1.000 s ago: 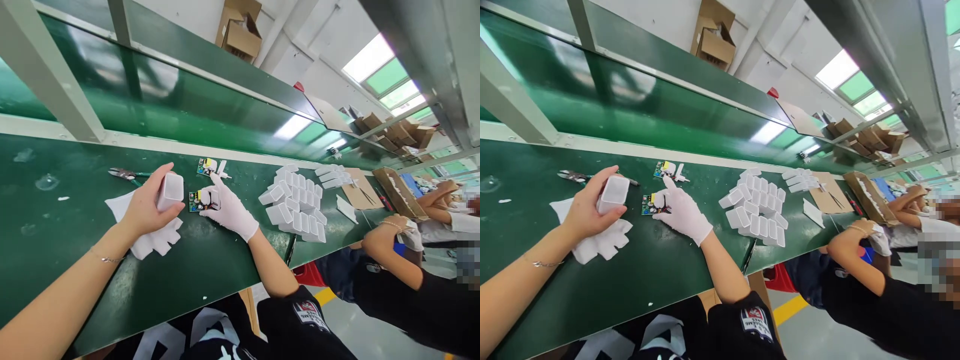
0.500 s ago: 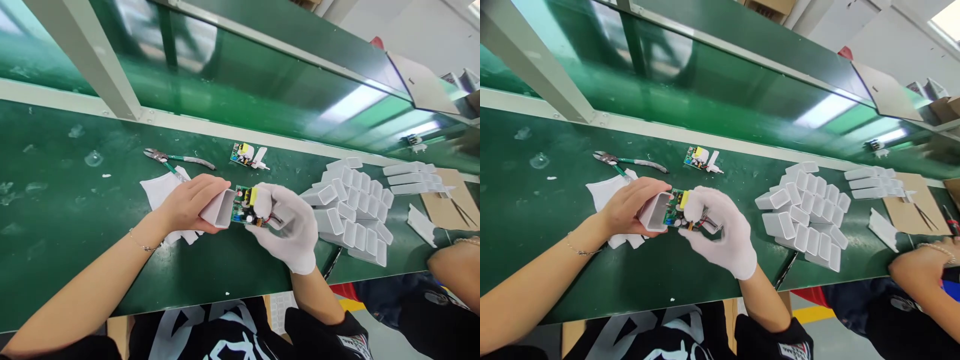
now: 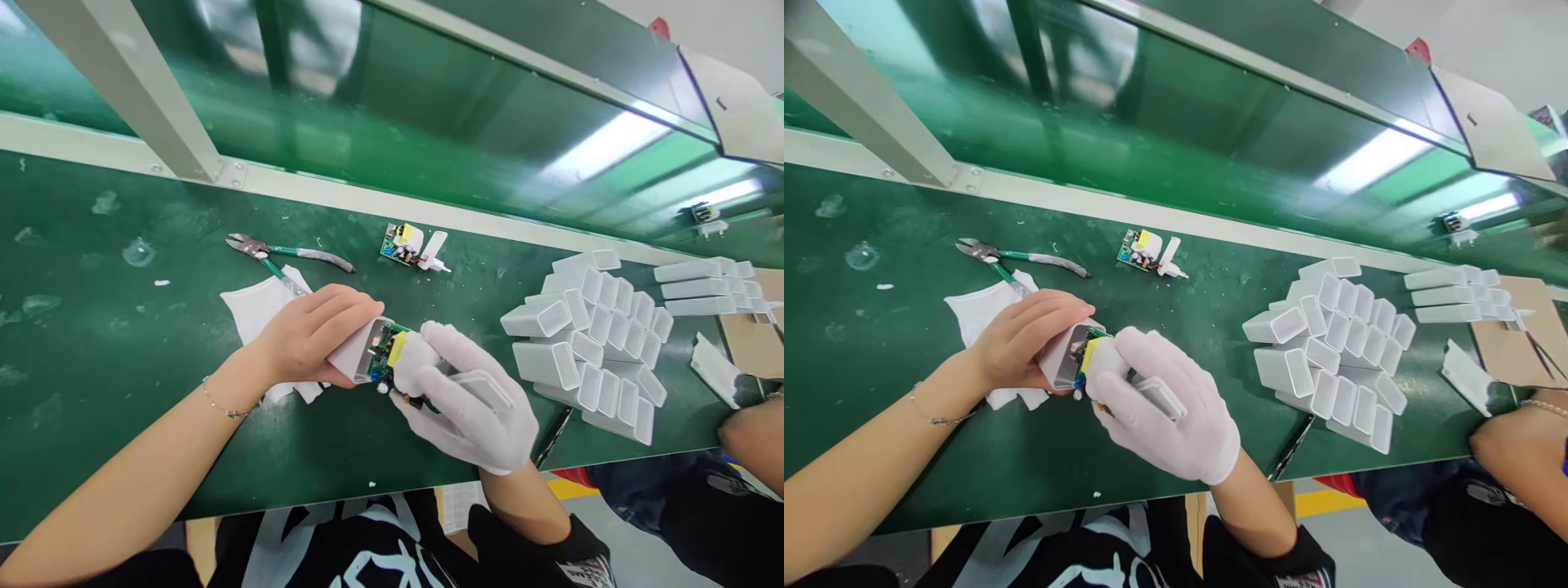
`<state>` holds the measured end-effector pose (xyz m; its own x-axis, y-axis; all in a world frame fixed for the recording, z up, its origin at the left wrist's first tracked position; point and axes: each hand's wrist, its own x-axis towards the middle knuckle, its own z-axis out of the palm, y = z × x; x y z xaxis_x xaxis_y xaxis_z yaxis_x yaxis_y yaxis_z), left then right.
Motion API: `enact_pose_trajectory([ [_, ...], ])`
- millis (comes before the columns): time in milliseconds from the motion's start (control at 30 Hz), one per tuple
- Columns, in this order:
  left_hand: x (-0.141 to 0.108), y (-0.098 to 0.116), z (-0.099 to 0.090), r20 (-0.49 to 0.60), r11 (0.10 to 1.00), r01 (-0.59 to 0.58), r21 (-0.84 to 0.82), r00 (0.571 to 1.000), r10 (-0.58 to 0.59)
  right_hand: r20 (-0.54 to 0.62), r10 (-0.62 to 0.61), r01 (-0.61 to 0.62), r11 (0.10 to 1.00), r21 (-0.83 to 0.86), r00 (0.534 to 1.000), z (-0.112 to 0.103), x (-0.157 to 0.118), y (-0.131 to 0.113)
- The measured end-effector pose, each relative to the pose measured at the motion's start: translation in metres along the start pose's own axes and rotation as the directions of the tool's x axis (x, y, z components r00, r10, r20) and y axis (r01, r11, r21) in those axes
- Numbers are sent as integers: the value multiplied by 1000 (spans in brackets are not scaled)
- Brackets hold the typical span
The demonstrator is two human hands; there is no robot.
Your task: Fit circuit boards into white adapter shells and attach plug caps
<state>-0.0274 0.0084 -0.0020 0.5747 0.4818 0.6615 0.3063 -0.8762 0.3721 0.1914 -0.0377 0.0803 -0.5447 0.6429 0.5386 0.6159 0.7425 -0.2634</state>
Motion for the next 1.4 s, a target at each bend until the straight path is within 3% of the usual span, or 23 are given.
enact_pose_trajectory([
  [167,3,1,0,-26,999,-32,16,999,32,-13,7,-7,999,-38,1000,1,10,-6],
  [300,5,2,-1,-21,1000,-23,16,1000,23,32,69,-70,997,39,997,5,9,-8],
  [500,5,3,-1,-38,999,-45,30,998,46,27,8,-8,1000,0,1000,5,12,-6],
  [800,5,4,2,-46,998,-54,21,997,55,41,26,-25,1000,-14,999,7,11,-7],
  [1100,0,4,2,23,1000,28,-8,999,-28,43,-5,8,997,-82,999,5,9,-7],
  [1400,3,4,3,-34,1000,0,-31,999,-1,12,-6,7,999,-47,1000,6,7,-8],
])
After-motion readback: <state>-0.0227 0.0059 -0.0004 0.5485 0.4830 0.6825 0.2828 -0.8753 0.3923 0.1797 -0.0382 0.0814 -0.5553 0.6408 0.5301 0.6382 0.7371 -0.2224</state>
